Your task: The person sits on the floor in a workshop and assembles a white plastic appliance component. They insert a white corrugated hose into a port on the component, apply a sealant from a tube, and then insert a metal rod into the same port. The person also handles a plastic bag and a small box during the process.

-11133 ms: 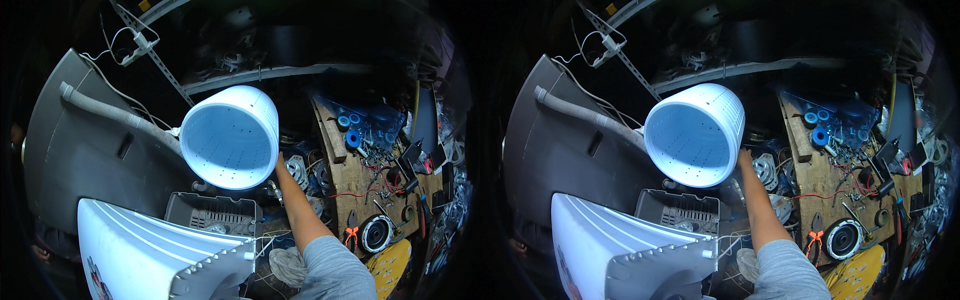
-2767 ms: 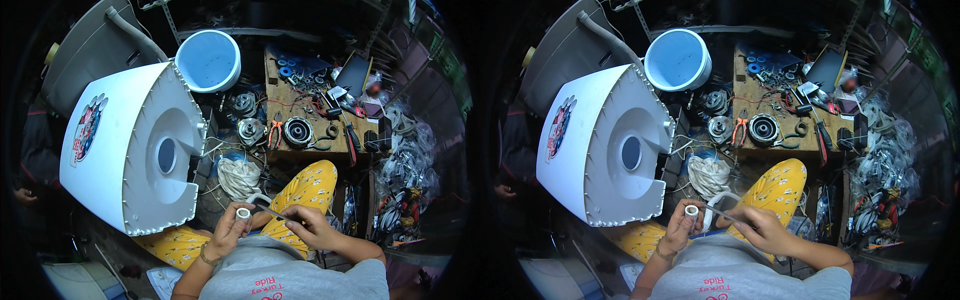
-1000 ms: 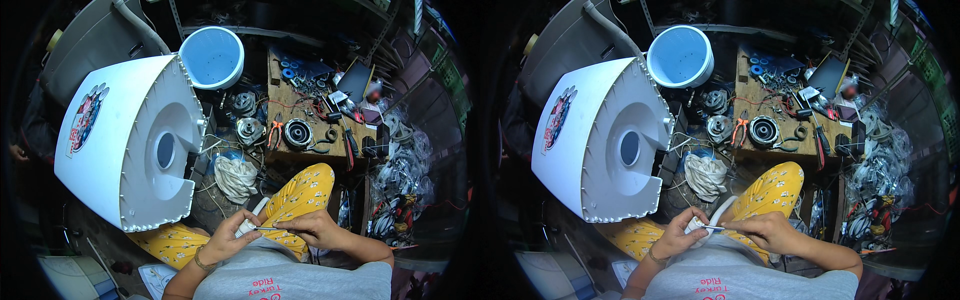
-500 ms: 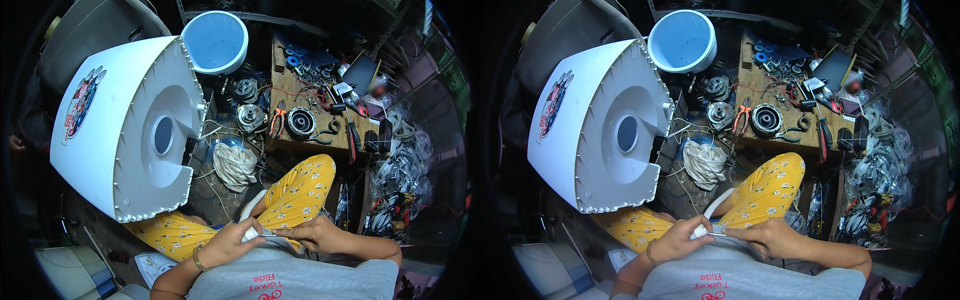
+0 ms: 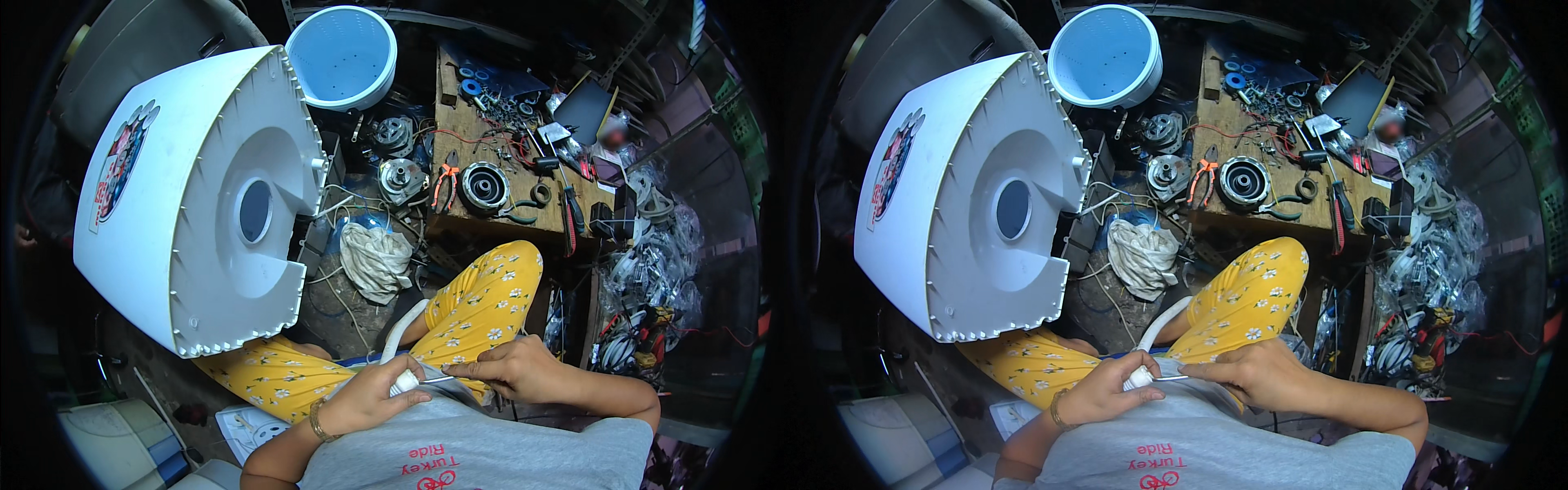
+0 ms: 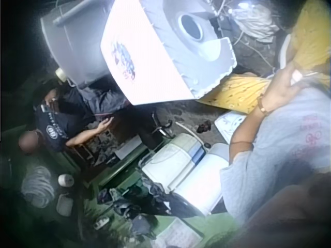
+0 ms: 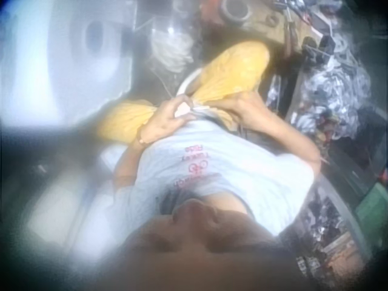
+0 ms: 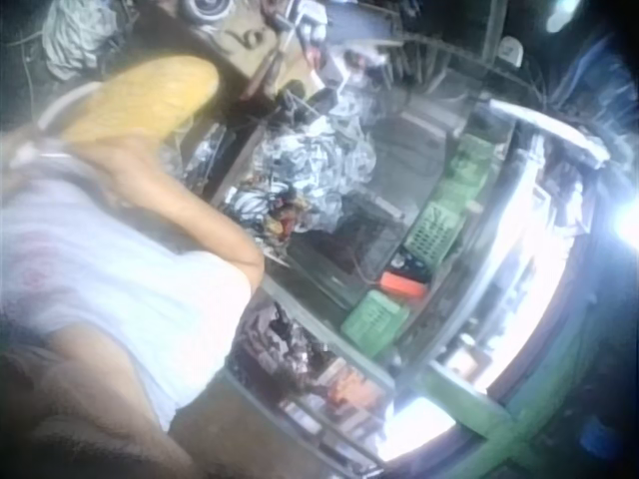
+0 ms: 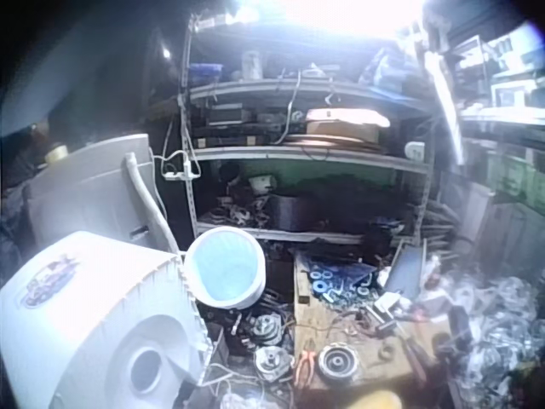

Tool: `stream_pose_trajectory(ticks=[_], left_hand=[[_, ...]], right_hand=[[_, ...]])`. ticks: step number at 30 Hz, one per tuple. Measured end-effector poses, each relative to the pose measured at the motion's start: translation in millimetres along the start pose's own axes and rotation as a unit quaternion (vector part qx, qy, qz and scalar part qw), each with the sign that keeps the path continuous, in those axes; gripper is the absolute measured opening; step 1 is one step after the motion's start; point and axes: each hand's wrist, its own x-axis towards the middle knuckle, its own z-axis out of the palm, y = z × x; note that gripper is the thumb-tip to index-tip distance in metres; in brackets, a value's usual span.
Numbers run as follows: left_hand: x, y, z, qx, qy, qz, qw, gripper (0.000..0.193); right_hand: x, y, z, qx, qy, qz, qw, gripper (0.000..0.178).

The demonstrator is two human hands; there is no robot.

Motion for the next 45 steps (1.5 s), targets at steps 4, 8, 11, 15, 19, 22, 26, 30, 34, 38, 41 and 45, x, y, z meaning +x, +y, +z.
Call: stream_pose_trajectory(ticks=[4,8,11,15,19,22,26,30,34,38,41,45], left_hand=[[2.3,1.4,-0.1,0.032,0.012,0.032,0.999,0.029],[4.3,4.4,-1.6,0.052,0.004,0.050,0.997,0.028],[6.5,5.9,-2.7,0.100,-0.026,0.020,0.994,0.029],[10.5,3.3,-2.2,0.127,-0.056,0.017,0.990,0.032],[13.8,-5.2,0.8,0.100,-0.043,0.037,0.993,0.033],[16.4,-4.8,-1.1,0.107,-0.046,0.019,0.993,0.034],[18.7,-9.3,0.4,0.137,-0.053,-0.010,0.989,0.034],[18.1,-2.2,-1.0,0.125,-0.022,-0.004,0.992,0.033],[22.5,-8.1,3.2,0.112,0.035,0.017,0.993,0.030],[23.4,-12.2,12.7,0.129,0.113,0.026,0.985,0.027],[24.5,-14.7,13.2,0.131,0.115,0.019,0.984,0.027],[24.4,-9.9,18.5,0.192,0.160,-0.017,0.968,0.031]], right_hand=[[0.3,2.0,0.6,-0.065,-0.006,-0.020,0.998,0.062],[2.4,8.2,1.9,-0.050,-0.029,-0.029,0.998,0.057],[3.9,7.3,-0.3,-0.058,-0.052,-0.032,0.996,0.053],[3.9,15.2,4.5,-0.070,-0.045,-0.056,0.995,0.049],[4.5,23.7,11.5,-0.055,-0.033,-0.066,0.996,0.052],[3.7,14.6,13.0,-0.107,-0.038,-0.049,0.992,0.056],[2.7,3.1,8.8,-0.096,-0.062,-0.010,0.993,0.058],[1.3,12.8,24.5,-0.044,-0.020,-0.012,0.999,0.058],[0.7,12.2,36.0,-0.008,0.041,0.007,0.999,0.054],[5.4,8.8,38.5,0.020,0.061,0.044,0.997,0.045],[6.1,9.6,47.5,0.033,0.078,0.048,0.995,0.043],[9.4,7.7,49.5,0.025,0.086,0.055,0.994,0.044]])
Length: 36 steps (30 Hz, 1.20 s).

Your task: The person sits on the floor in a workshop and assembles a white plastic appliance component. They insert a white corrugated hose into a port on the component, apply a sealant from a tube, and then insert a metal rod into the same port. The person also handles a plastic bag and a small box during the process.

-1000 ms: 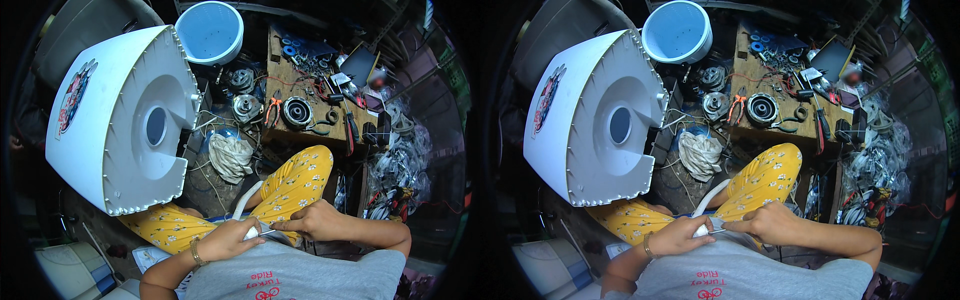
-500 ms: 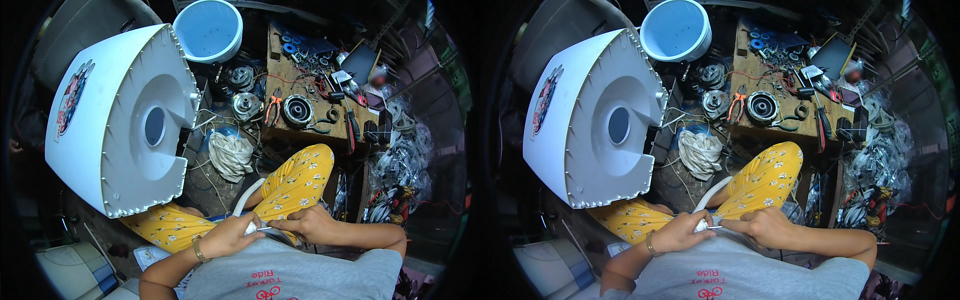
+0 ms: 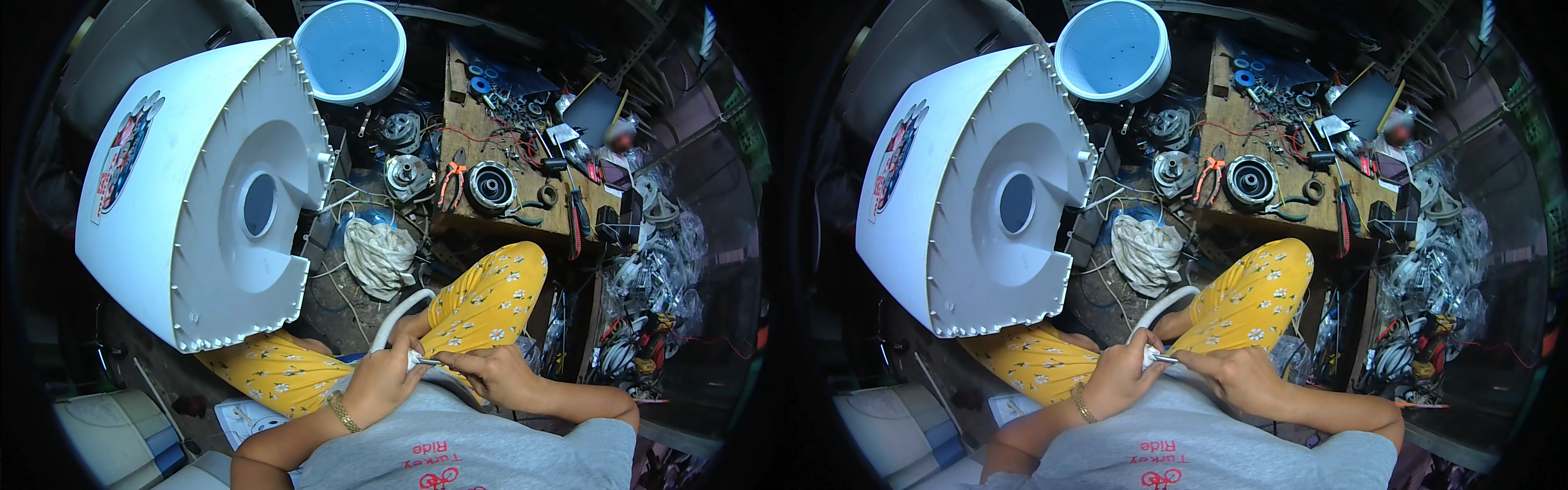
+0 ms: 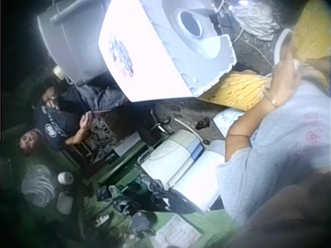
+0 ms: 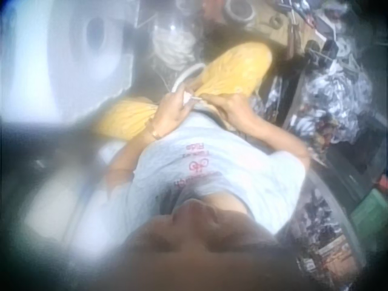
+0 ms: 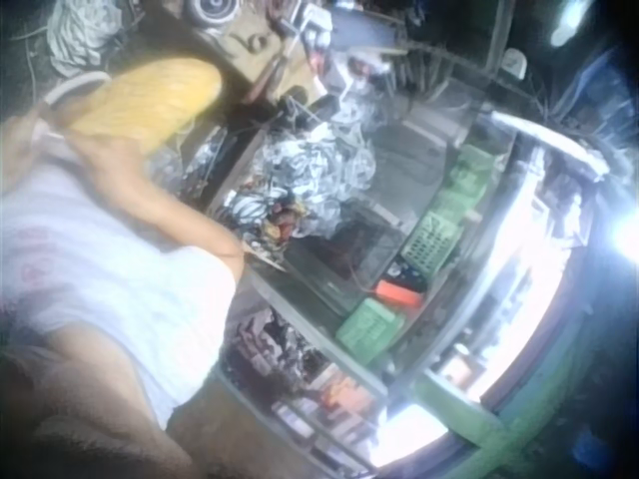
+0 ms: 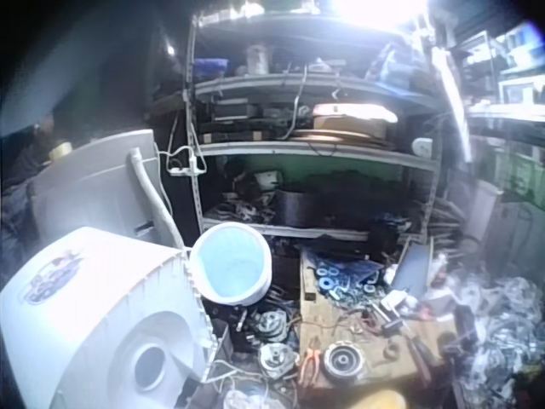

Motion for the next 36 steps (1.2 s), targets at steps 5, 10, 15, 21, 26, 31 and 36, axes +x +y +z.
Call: stream_pose_trajectory(ticks=[5,10,15,21,26,31,36], left_hand=[[0.9,-2.7,-2.1,0.032,-0.052,0.002,0.998,0.034],[3.0,-31.3,4.0,-0.164,-0.049,0.162,0.972,0.035],[-10.1,-9.0,-4.6,0.035,-0.103,0.056,0.992,0.031],[-15.9,2.6,2.0,0.119,-0.087,0.034,0.988,0.027],[-10.4,2.3,-3.7,-0.003,-0.055,0.071,0.996,0.038],[0.4,-40.8,-20.6,-0.481,-0.301,0.015,0.823,0.053],[5.5,-60.2,-12.0,-0.490,-0.412,0.013,0.768,0.051]], right_hand=[[-3.3,1.9,0.4,-0.012,-0.022,0.023,0.999,0.045],[-6.9,1.2,-12.0,-0.058,-0.019,-0.017,0.998,0.048],[-7.2,-2.6,-19.2,-0.120,-0.068,-0.035,0.990,0.048],[-8.0,-15.5,-22.9,-0.164,-0.110,-0.034,0.980,0.053],[-10.9,-6.5,-13.2,-0.117,-0.048,-0.023,0.992,0.052],[-9.5,-0.5,-8.0,-0.093,0.003,-0.077,0.993,0.052],[-7.6,-7.6,-13.6,-0.115,-0.017,-0.083,0.990,0.051]])
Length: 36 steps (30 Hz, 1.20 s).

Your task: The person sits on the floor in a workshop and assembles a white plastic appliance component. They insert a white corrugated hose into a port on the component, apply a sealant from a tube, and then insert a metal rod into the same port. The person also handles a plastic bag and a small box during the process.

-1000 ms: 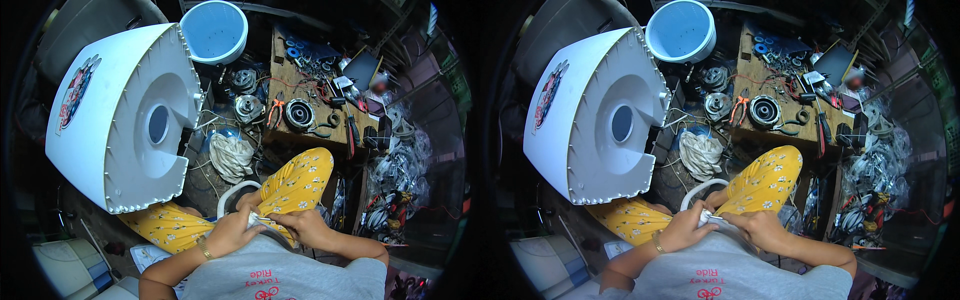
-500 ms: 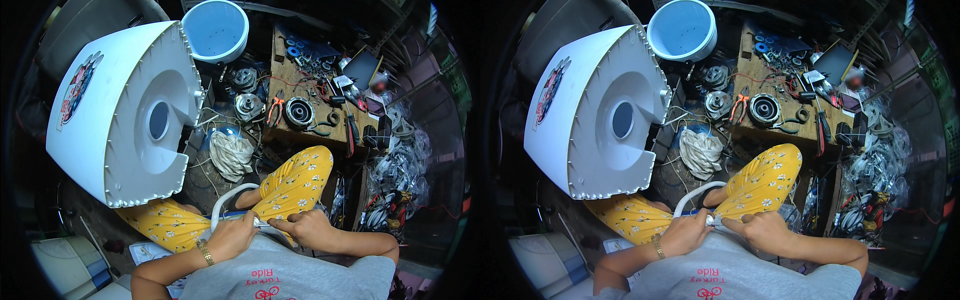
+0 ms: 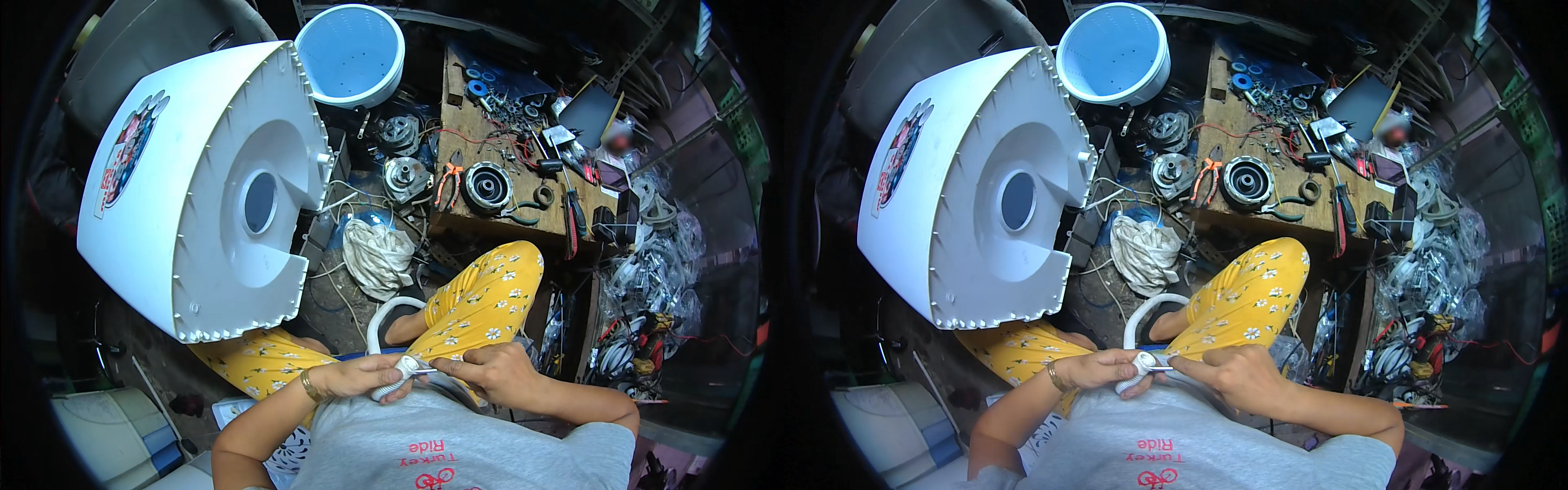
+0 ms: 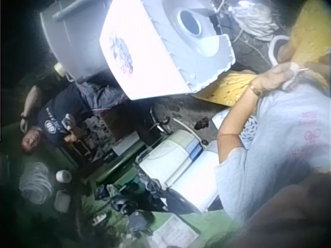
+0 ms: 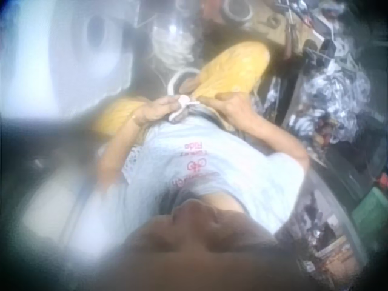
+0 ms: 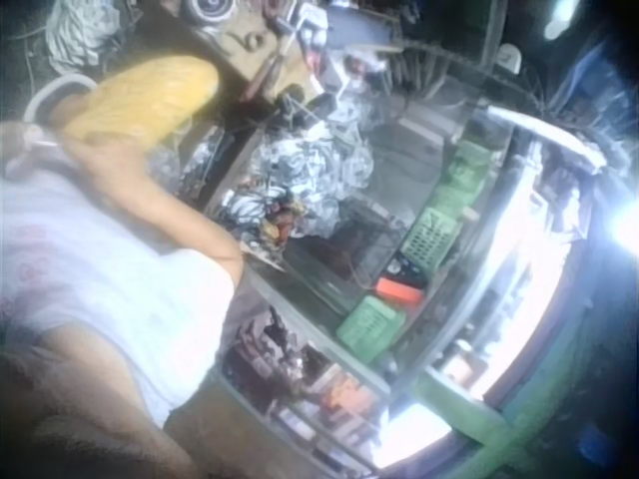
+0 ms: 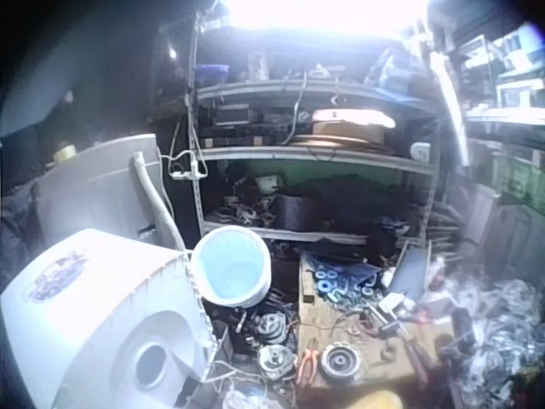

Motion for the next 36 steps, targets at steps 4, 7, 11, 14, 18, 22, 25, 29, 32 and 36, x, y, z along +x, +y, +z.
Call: stream_pose_trajectory(ticks=[4,7,11,14,18,22,25,29,32,36], left_hand=[[2.3,18.3,27.7,0.213,0.104,-0.010,0.971,0.034],[6.9,15.5,35.2,0.404,0.197,0.024,0.893,0.030],[8.5,29.4,44.4,0.545,0.224,-0.078,0.804,0.033],[11.9,25.1,43.6,0.560,0.237,-0.095,0.788,0.035],[16.3,18.5,52.4,0.589,0.283,-0.120,0.747,0.034],[24.0,11.9,52.0,0.609,0.333,-0.118,0.710,0.033],[20.4,14.2,40.4,0.502,0.269,-0.072,0.819,0.040],[5.9,12.1,1.5,0.079,0.065,-0.022,0.995,0.054],[11.7,-2.7,-14.7,-0.057,-0.082,-0.034,0.994,0.050],[12.8,5.3,0.1,0.055,0.047,-0.071,0.995,0.033]], right_hand=[[-3.1,-3.2,-1.8,-0.003,-0.009,0.019,1.000,0.050],[-3.6,-6.5,-8.9,-0.024,-0.025,0.033,0.999,0.049],[-3.5,-7.2,-14.1,-0.053,-0.054,0.023,0.997,0.048],[-4.6,-1.5,-3.8,-0.056,-0.038,0.009,0.998,0.048],[-2.5,1.7,3.9,-0.060,-0.046,0.005,0.997,0.048],[-0.5,6.2,10.4,-0.064,-0.065,0.026,0.996,0.046],[-1.4,11.9,8.6,-0.059,-0.020,0.000,0.998,0.047],[-0.5,9.1,3.5,-0.037,-0.023,0.004,0.999,0.047],[-2.6,5.3,7.9,-0.022,-0.022,0.020,0.999,0.047],[-8.6,1.4,14.7,0.025,0.017,0.051,0.998,0.045]])
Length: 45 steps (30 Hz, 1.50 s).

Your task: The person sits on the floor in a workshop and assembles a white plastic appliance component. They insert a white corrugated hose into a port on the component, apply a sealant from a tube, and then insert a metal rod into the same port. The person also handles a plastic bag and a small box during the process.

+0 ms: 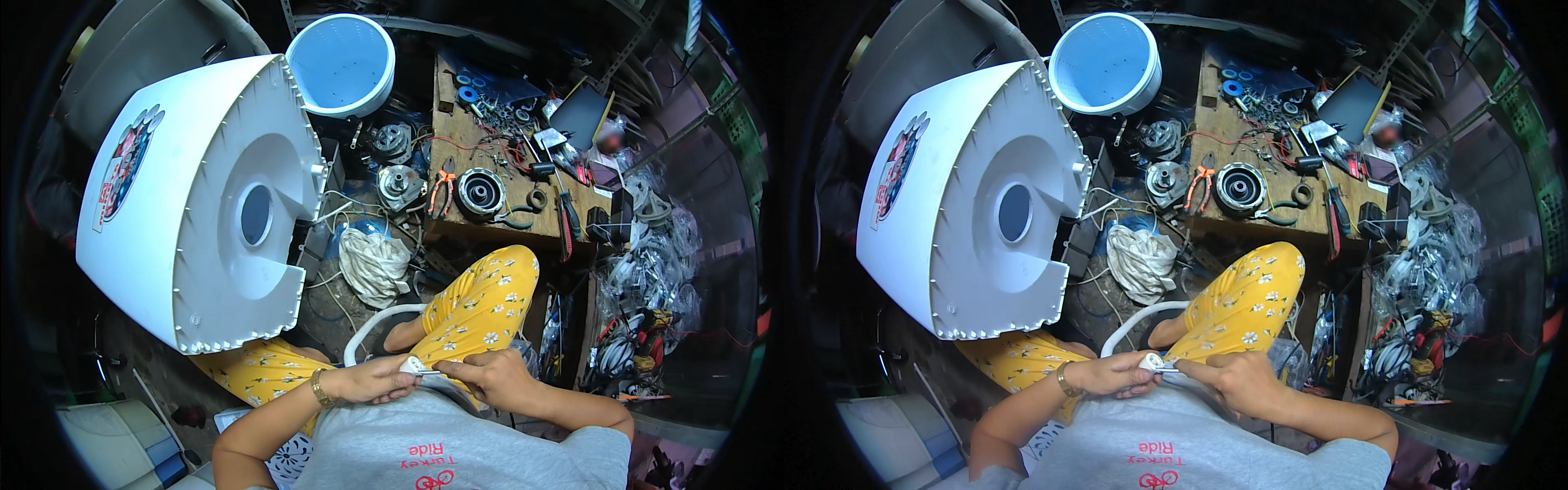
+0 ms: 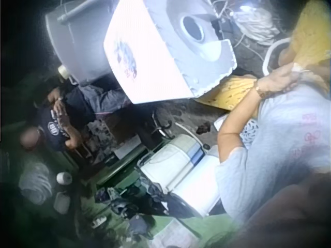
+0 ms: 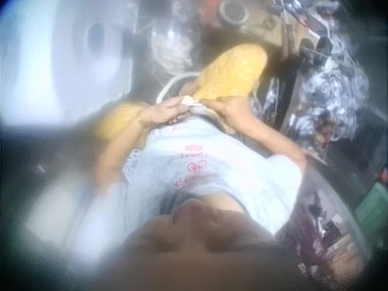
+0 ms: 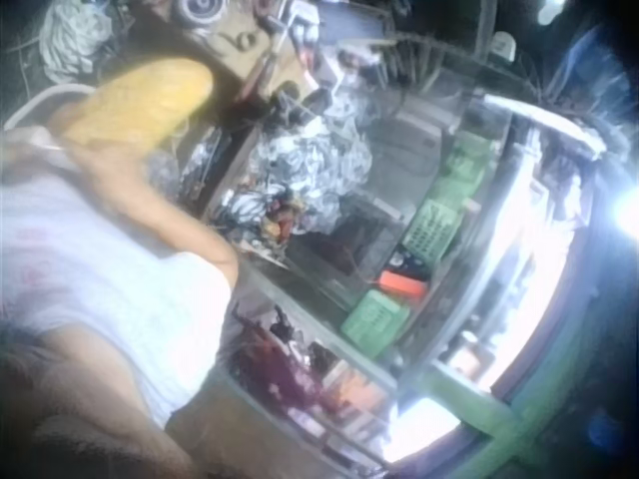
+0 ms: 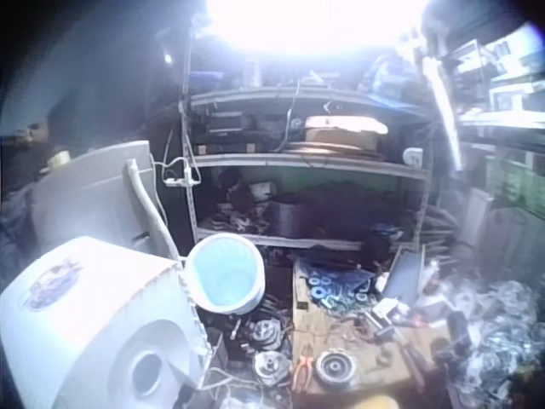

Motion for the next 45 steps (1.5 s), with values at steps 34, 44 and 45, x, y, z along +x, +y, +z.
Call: stream_pose_trajectory(ticks=[34,44,45], left_hand=[[-0.7,2.3,-20.1,-0.050,-0.062,0.008,0.997,0.048],[-0.1,29.0,17.9,0.523,0.224,-0.014,0.823,0.024],[2.8,20.1,9.9,0.523,0.234,0.014,0.820,0.031]], right_hand=[[5.4,0.1,-10.5,0.038,0.021,0.016,0.999,0.036],[3.8,1.1,2.9,-0.048,0.000,0.025,0.999,0.033],[3.0,5.2,7.2,-0.042,0.009,0.026,0.999,0.032]])
